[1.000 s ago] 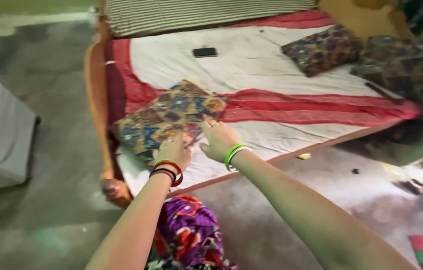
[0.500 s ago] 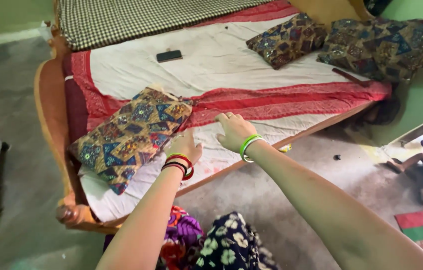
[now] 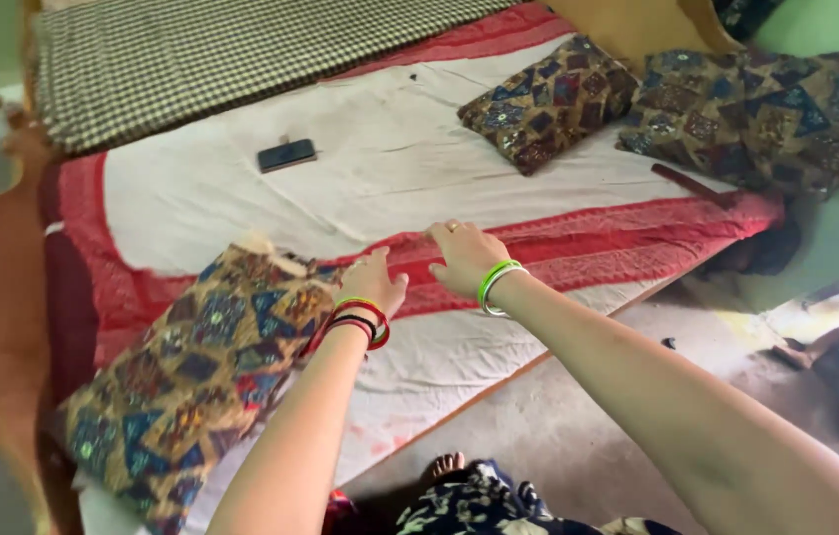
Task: The person folds a pair of jeans and an orange cloth on a bed, then carries the cloth and a comb to a cooler. They return to the bed to fold a patterned pillowcase and place it at the head of the bed.
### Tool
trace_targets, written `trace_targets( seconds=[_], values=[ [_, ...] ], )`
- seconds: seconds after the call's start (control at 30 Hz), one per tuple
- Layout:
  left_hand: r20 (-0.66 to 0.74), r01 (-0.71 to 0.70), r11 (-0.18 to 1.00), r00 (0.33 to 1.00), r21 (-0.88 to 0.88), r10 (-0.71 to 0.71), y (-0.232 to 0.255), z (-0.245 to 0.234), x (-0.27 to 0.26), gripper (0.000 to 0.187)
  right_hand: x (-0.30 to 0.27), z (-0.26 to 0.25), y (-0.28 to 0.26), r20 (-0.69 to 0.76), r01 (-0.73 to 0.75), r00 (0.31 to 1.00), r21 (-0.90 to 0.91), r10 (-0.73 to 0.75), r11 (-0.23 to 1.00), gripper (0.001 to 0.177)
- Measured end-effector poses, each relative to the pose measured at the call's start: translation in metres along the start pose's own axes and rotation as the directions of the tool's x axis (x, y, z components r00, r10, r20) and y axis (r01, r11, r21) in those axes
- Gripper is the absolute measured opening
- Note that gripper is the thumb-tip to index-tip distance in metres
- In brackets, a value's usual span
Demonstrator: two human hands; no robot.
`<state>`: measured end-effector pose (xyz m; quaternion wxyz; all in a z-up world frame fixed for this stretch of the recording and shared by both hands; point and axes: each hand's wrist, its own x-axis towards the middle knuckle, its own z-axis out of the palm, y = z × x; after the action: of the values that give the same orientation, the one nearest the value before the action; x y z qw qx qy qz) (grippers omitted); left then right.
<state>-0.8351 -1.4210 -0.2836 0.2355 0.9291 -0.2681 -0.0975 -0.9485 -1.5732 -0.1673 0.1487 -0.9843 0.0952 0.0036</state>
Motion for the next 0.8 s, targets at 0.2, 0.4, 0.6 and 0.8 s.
trace_targets(
  seconds=[0.2, 0.4, 0.6, 0.8],
  values=[
    [0.072, 0.107, 0.993, 0.991, 0.047, -0.11, 0.09, -0.031, 0.035, 0.062, 0.022, -0.018, 0.067, -0.037, -0.027, 0.999, 0.053, 0.029, 0.998, 0.05],
    [0.023, 0.064, 0.994, 0.997, 0.089, -0.067, 0.146, 0.021, 0.077, 0.063, 0.048, -0.037, 0.14, 0.0, -0.064, 0.998, 0.027, 0.064, 0.998, 0.05],
    [-0.007, 0.125, 0.99, 0.992, 0.059, -0.125, 0.212, 0.064, 0.123, 0.064, 0.073, -0.06, 0.231, -0.034, 0.092, 0.995, -0.015, -0.092, 0.996, 0.05],
    [-0.035, 0.25, 0.967, 0.968, 0.044, -0.249, 0.297, 0.12, 0.143, 0.064, 0.074, -0.096, 0.325, 0.064, 0.144, 0.988, -0.038, -0.142, 0.989, 0.049]
  ],
)
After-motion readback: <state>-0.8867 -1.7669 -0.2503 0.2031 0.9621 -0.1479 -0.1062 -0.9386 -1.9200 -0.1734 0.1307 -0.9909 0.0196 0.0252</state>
